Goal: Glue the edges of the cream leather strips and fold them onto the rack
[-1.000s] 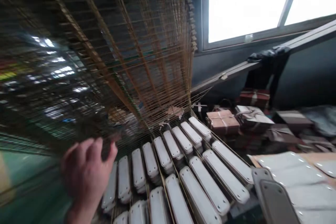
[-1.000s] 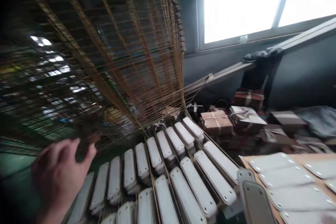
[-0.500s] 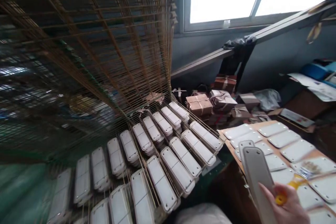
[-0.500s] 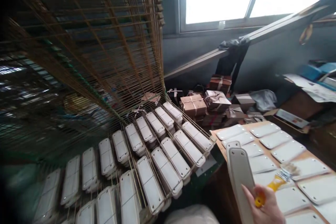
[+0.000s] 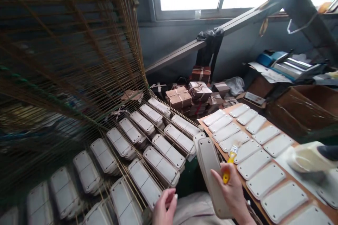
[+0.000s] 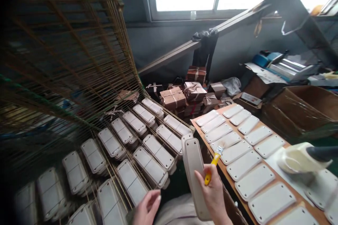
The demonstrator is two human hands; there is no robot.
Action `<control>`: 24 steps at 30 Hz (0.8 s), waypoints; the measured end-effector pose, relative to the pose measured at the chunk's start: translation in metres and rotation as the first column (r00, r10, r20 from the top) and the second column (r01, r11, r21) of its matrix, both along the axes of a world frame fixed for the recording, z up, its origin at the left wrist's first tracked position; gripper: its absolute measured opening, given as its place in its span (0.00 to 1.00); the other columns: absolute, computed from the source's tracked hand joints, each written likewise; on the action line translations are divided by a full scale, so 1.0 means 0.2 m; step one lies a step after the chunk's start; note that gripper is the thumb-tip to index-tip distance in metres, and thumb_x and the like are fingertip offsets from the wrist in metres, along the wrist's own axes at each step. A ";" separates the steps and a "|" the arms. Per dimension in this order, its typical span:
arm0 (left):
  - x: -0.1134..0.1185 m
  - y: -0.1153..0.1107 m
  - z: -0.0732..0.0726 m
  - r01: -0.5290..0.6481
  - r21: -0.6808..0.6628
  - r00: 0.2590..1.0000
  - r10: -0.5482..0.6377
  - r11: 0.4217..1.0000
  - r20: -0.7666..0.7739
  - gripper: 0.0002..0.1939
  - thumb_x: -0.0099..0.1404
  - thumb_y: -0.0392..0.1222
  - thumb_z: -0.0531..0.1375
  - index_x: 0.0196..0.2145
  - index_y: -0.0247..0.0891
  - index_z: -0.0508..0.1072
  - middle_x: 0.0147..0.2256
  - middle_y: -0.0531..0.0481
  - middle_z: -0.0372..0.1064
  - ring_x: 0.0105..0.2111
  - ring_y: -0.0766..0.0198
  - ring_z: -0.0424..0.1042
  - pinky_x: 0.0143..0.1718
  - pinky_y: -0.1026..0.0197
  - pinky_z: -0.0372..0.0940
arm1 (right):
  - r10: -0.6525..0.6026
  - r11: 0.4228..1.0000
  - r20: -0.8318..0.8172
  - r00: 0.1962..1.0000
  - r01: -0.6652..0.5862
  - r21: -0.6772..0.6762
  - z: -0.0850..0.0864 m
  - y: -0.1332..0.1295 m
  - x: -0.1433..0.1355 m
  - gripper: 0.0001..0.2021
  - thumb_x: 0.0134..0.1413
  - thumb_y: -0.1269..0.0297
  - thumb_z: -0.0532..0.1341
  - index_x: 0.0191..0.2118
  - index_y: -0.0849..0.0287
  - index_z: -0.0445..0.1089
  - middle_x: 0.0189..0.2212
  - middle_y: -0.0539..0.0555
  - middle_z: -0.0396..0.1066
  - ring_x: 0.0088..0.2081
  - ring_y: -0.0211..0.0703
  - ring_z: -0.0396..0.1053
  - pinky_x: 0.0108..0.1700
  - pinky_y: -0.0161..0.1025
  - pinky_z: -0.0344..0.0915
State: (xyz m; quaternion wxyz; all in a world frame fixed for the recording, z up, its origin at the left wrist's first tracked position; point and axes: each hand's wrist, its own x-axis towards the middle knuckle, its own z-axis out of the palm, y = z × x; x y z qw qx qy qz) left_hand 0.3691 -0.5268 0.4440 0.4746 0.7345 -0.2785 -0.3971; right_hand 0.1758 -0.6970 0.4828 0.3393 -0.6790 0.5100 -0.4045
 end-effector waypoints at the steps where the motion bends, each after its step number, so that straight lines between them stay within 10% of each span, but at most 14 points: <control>1: -0.05 -0.11 0.04 0.082 -0.039 0.983 -0.088 0.996 -0.164 0.21 0.59 0.57 0.61 0.42 0.39 0.76 0.40 0.41 0.76 0.42 0.52 0.75 0.45 0.54 0.69 | 0.016 1.000 0.021 1.000 -0.016 0.023 0.00 0.01 0.03 0.17 0.53 0.46 0.61 0.33 0.54 0.60 0.26 0.46 0.60 0.28 0.40 0.63 0.33 0.36 0.63; 6: -0.26 -0.50 0.17 0.074 -0.338 0.761 -0.272 0.938 -0.589 0.30 0.56 0.52 0.66 0.53 0.36 0.70 0.50 0.36 0.71 0.50 0.50 0.71 0.53 0.51 0.64 | 0.067 0.991 0.142 0.988 -0.083 0.106 -0.05 0.02 0.16 0.15 0.55 0.49 0.61 0.34 0.54 0.60 0.27 0.47 0.62 0.28 0.40 0.64 0.32 0.36 0.64; 14: -0.22 -0.72 0.12 -0.082 -0.314 0.783 -0.134 0.946 -0.607 0.22 0.60 0.44 0.64 0.51 0.35 0.71 0.51 0.37 0.72 0.49 0.52 0.72 0.53 0.51 0.64 | 0.169 0.978 0.162 0.972 -0.185 0.092 -0.13 -0.23 0.13 0.14 0.62 0.51 0.54 0.43 0.55 0.64 0.37 0.55 0.72 0.38 0.45 0.72 0.40 0.39 0.70; 24: 0.00 -1.10 0.01 -0.036 -0.043 0.868 0.010 0.998 -0.497 0.26 0.49 0.44 0.70 0.43 0.32 0.68 0.34 0.43 0.77 0.29 0.60 0.75 0.30 0.61 0.70 | 0.133 0.991 -0.191 0.973 -0.131 0.023 -0.25 -0.56 -0.67 0.15 0.64 0.55 0.52 0.51 0.52 0.69 0.40 0.53 0.77 0.40 0.47 0.76 0.41 0.40 0.71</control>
